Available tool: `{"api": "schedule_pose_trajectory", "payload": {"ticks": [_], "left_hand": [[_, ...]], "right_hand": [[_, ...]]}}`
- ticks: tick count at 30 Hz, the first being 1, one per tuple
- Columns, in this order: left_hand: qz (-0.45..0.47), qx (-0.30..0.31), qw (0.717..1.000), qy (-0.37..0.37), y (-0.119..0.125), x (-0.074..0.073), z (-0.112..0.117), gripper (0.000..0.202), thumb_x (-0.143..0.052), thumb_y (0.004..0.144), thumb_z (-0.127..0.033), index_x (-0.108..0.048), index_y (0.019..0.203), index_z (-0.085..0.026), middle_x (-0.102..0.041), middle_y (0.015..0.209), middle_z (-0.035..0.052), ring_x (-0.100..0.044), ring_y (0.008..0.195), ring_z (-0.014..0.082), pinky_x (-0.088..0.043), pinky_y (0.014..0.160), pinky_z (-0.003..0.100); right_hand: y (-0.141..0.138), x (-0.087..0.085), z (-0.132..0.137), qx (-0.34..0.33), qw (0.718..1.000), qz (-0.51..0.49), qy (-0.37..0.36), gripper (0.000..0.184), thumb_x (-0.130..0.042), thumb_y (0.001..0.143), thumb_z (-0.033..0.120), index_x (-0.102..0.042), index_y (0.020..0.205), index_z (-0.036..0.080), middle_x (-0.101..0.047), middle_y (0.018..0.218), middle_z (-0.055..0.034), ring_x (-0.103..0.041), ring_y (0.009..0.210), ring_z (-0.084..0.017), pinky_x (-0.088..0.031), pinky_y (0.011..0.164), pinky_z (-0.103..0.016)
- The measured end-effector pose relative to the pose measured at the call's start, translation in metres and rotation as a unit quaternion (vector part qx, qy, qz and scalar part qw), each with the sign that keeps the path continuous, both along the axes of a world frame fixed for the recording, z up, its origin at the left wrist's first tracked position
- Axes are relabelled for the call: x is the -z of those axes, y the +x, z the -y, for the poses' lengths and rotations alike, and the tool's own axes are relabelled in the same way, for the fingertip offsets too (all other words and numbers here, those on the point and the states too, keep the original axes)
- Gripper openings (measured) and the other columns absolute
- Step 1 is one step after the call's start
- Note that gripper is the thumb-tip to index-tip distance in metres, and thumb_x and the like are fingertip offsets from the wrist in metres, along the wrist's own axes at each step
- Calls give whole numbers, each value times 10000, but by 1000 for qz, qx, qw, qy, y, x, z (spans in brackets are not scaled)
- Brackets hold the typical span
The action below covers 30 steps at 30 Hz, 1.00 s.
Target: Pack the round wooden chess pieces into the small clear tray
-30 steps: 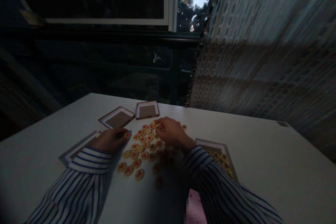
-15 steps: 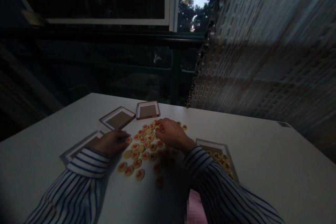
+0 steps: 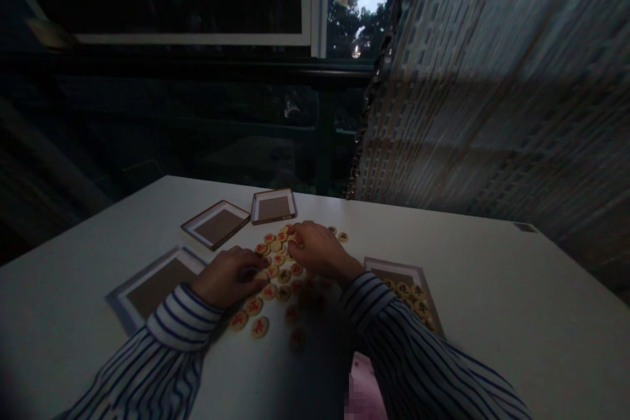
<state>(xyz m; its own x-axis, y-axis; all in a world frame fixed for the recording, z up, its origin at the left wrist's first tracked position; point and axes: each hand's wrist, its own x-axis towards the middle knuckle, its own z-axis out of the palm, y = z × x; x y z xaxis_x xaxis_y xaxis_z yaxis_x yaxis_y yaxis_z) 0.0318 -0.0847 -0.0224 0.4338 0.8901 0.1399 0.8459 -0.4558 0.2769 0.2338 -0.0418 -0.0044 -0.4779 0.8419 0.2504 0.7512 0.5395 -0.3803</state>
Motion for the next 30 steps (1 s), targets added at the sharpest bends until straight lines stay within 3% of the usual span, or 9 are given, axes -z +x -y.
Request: {"api": "schedule_pose_trajectory", "payload": {"ticks": [11, 16, 19, 23, 30], "left_hand": [[20, -1, 999, -33, 6, -4, 3, 227, -537, 666, -316, -646, 844, -227, -646, 741, 27, -550, 765, 195, -401, 717, 298], [150, -19, 987, -63, 1, -4, 2, 257, -516, 699, -344, -650, 867, -202, -648, 812, 37, -567, 770, 172, -427, 720, 274], [274, -54, 954, -107, -1, -5, 1, 315, -506, 722, -390, -622, 916, -171, -650, 842, 43, -581, 747, 166, -453, 689, 274], [417, -82, 890, -163, -2, -6, -3, 362, -562, 684, -419, -585, 921, -145, -652, 855, 50, -594, 775, 173, -470, 703, 286], [511, -108, 820, -234, -5, -9, -7, 442, -645, 589, -454, -534, 893, -153, -650, 739, 28, -612, 693, 159, -488, 667, 294]], "right_hand": [[0, -2, 2, -15, 1000, -6, 8, 267, -461, 754, 242, -585, 985, 189, -592, 873, -44, -518, 783, -147, -347, 706, -241], [0, -2, 2, -15, 1000, -3, 5, 259, -468, 758, 252, -586, 979, 186, -589, 865, -44, -516, 774, -143, -345, 700, -237], [0, -2, 2, -25, 999, -12, 16, 258, -471, 752, 238, -583, 979, 189, -590, 840, -34, -512, 744, -131, -346, 673, -228], [-3, -3, 3, -37, 999, -31, 21, 245, -480, 745, 222, -587, 963, 187, -590, 802, -19, -503, 710, -119, -342, 645, -223], [-10, -7, 10, -106, 991, -79, 23, 269, -529, 739, 222, -580, 1003, 205, -590, 811, -6, -509, 720, -109, -357, 671, -219]]}}
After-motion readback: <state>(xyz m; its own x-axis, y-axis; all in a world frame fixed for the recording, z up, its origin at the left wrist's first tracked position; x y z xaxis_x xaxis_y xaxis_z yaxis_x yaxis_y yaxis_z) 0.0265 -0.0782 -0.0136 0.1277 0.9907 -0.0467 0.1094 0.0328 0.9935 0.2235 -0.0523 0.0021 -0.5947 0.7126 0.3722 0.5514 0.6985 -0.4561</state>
